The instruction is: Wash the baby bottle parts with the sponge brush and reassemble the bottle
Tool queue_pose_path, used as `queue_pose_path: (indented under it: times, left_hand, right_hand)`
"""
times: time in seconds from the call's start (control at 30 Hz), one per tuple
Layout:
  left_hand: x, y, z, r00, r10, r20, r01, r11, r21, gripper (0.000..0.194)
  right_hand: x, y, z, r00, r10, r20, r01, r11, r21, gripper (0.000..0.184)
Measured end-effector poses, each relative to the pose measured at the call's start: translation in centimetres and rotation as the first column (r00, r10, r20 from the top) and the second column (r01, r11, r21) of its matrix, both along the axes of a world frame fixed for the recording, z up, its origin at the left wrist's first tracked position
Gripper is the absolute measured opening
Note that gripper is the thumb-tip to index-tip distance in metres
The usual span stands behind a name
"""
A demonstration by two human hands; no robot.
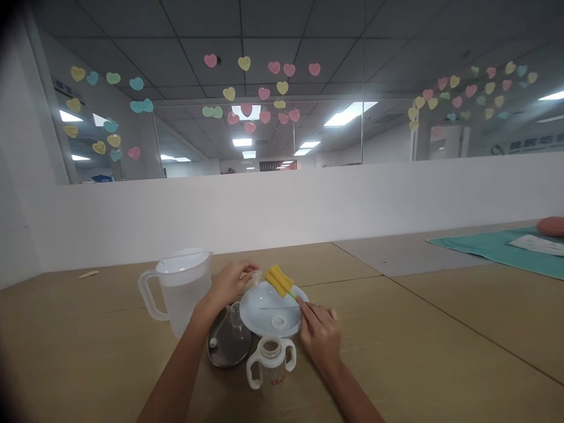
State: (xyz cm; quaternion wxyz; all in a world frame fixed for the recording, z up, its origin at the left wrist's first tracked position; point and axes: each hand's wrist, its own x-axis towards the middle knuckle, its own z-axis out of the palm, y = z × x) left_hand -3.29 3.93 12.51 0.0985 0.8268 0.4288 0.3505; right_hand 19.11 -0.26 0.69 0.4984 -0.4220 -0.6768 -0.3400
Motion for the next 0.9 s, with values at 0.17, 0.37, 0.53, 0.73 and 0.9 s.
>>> queue_pose_path:
  times: [0.17, 0.37, 0.53, 0.73, 0.9]
  left_hand:
    - [-2.0, 0.9, -1.2, 0.931, 0.183, -0.317, -0.241, 0.958, -0.156, 0.026]
    - [-3.1, 2.3, -3.4, 0.881, 0.023, -0.472, -0.276, 0.836, -0.474, 0.022]
    - [-2.5, 3.0, -4.8, 0.858, -0.039, -0.513, -0.331, 0.721, -0.609, 0.016]
    - [-2.3, 2.7, -4.7, 0.846, -0.012, -0.533, -0.354, 0.734, -0.579, 0.021]
    - [-2.5, 2.1, -3.8, 0.849, 0.046, -0.526, -0.343, 0.806, -0.482, 0.02]
  right_hand:
    - [-0.2, -0.3, 0.5, 1.0, 0.011, -0.021, -0.01, 1.0, 0.03, 0.025]
    - [0.0, 0.1, 0.2, 0.999, -0.019, -0.044, 0.019, 1.0, 0.018, 0.025]
    - [-0.1, 0.2, 0.0, 0.999, -0.033, -0.04, 0.032, 0.999, -0.027, 0.025]
    - [0.0, 0.3, 0.2, 0.999, -0.033, 0.016, 0.034, 0.995, -0.096, 0.028]
    - [0.6, 0.6, 0.2, 0.986, -0.153, 0.059, 0.158, 0.984, -0.08, 0.029]
